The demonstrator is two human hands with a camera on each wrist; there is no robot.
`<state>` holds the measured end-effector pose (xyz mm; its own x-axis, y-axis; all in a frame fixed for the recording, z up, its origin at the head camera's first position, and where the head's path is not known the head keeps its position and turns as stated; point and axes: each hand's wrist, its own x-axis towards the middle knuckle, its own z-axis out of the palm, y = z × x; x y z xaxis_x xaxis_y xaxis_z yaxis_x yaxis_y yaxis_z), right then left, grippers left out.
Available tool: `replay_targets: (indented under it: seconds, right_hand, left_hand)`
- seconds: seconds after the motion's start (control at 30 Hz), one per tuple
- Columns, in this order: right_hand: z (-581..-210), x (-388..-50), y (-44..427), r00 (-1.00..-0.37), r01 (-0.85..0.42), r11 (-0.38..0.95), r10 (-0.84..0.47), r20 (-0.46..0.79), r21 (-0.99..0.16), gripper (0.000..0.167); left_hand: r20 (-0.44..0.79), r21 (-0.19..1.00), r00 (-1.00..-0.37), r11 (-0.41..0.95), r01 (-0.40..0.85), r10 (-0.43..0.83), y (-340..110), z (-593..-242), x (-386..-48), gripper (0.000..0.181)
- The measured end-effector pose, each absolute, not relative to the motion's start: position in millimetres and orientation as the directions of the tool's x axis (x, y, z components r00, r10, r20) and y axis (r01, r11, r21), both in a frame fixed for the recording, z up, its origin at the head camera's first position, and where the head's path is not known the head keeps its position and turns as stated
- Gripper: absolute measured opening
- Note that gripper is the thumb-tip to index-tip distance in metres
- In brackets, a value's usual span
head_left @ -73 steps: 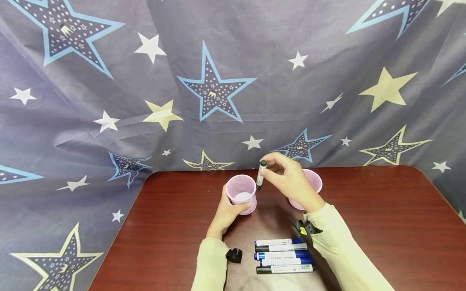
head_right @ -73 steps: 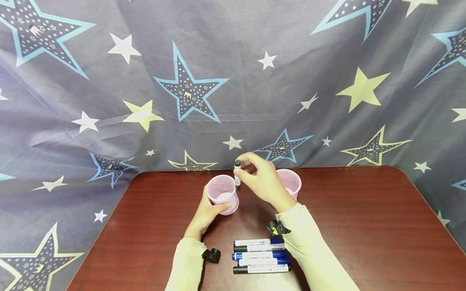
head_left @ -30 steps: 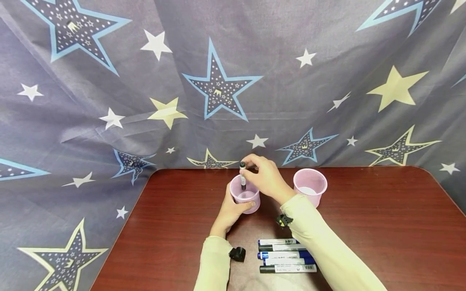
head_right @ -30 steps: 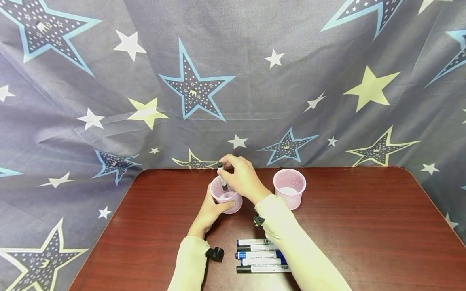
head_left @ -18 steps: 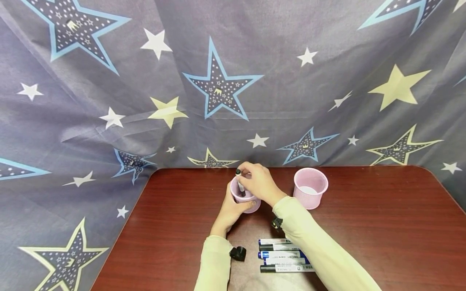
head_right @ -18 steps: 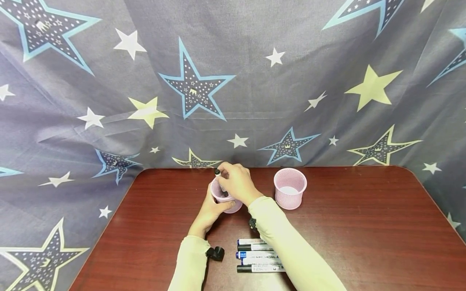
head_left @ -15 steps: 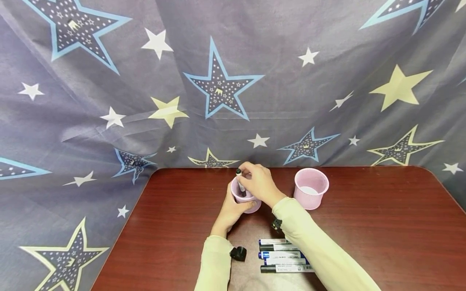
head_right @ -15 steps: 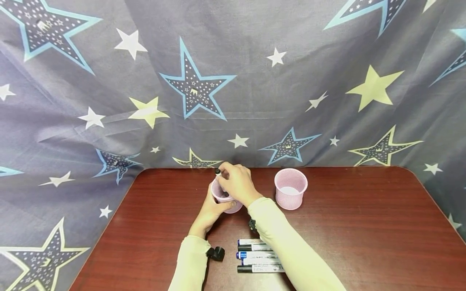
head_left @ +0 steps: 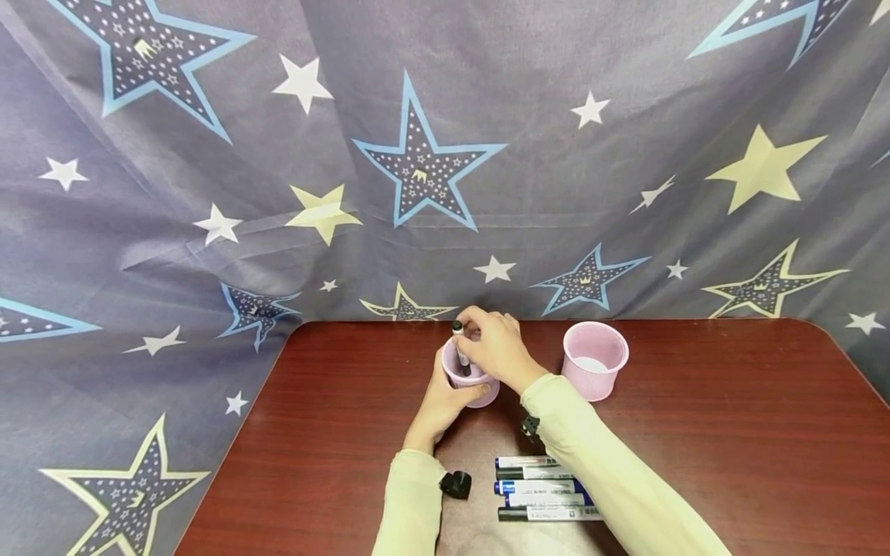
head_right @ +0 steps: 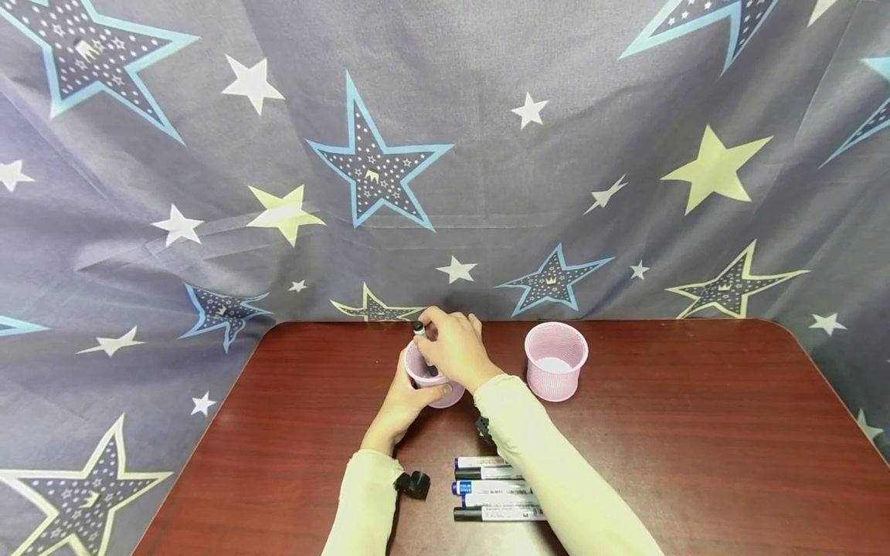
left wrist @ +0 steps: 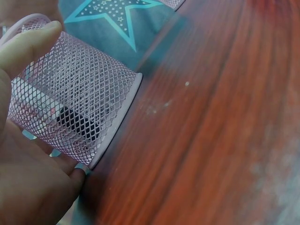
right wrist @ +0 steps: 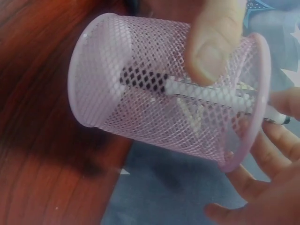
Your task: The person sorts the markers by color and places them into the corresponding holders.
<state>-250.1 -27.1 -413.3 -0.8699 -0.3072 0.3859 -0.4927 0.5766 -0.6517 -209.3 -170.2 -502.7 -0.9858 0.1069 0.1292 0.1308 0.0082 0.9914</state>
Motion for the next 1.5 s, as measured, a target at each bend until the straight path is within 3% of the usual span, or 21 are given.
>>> replay_targets:
  seconds: [0.23,0.37,0.5,0.67,0.83,1.0,1.13,1.5]
  right_hand:
    - [-399,-249,-14,-0.884,-0.467,0.554,-0.304,0.355,-0.689,0.034]
    - [-378,-244,5,-0.866,-0.5,0.486,-0.283,0.412,-0.717,0.037]
    - [-358,-225,33,-0.831,-0.555,0.39,-0.28,0.48,-0.734,0.036]
    - [-364,-189,72,-0.809,-0.573,0.331,-0.377,0.452,-0.75,0.028]
    - [-394,-160,113,-0.779,-0.603,0.425,-0.496,0.383,-0.675,0.016]
    - [-426,-141,147,-0.777,-0.541,0.521,-0.61,0.156,-0.66,0.017]
    - [-445,-135,161,-0.783,-0.483,0.571,-0.621,0.035,-0.664,0.017]
    - [-459,-131,163,-0.811,-0.508,0.657,-0.583,0.05,-0.557,0.018]
  left_hand:
    - [0.121,0.993,-0.983,-0.029,0.118,0.136,-170,-505,-211,0.1]
    - [0.123,0.992,-0.985,-0.027,0.121,0.122,-171,-506,-209,0.1]
    - [0.129,0.992,-0.986,-0.007,0.129,0.101,-174,-507,-204,0.098]
    - [0.122,0.993,-0.99,-0.011,0.122,0.073,-181,-509,-199,0.096]
    - [0.12,0.993,-0.991,-0.002,0.12,0.064,-184,-509,-200,0.096]
    - [0.132,0.991,-0.989,-0.004,0.132,0.071,-181,-509,-204,0.095]
    - [0.133,0.991,-0.988,-0.012,0.133,0.077,-179,-508,-207,0.094]
    - [0.143,0.99,-0.984,-0.019,0.142,0.103,-169,-508,-212,0.095]
